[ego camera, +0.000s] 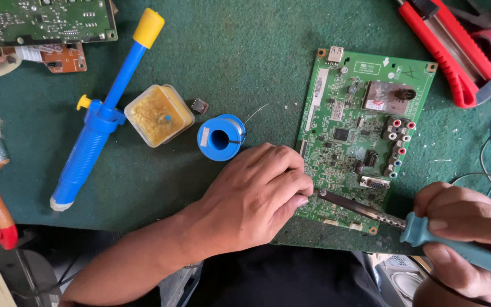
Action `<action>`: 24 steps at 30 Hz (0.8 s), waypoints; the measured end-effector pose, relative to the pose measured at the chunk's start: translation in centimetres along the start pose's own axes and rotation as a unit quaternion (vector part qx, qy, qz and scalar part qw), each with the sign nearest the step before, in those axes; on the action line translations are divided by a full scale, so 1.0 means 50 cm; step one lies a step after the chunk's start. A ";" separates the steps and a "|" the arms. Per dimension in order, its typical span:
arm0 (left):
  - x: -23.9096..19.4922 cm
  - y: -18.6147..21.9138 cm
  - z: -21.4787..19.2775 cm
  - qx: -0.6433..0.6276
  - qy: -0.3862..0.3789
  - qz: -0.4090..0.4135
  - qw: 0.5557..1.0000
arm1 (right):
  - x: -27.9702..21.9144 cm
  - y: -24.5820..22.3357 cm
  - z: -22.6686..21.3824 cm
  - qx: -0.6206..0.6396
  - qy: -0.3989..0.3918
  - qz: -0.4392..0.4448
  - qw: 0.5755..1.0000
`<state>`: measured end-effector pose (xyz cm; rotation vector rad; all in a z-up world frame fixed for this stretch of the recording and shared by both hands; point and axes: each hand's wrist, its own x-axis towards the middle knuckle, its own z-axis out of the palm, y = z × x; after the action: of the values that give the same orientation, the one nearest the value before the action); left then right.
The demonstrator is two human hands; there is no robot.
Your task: The person holds a green circuit board and uses a soldering iron to apply solder to specific points on the board. They feed solder wire from a blue spool into the joints while working on the board.
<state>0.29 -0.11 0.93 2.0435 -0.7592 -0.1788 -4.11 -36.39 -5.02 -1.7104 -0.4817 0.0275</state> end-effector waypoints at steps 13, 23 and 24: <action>0.000 0.003 0.001 -0.003 0.005 0.001 1.000 | 0.017 -0.016 0.004 0.005 -0.014 0.007 1.000; -0.005 -0.002 0.000 -0.030 0.033 0.019 0.999 | -0.019 0.000 0.027 0.006 0.092 -0.023 0.995; -0.006 -0.004 0.003 -0.030 0.035 0.019 0.999 | -0.015 0.002 0.017 0.007 0.091 -0.023 0.996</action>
<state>0.09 0.02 0.66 1.9681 -0.7399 -0.1073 -5.02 -35.86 -5.48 -1.6699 -0.3848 -0.1565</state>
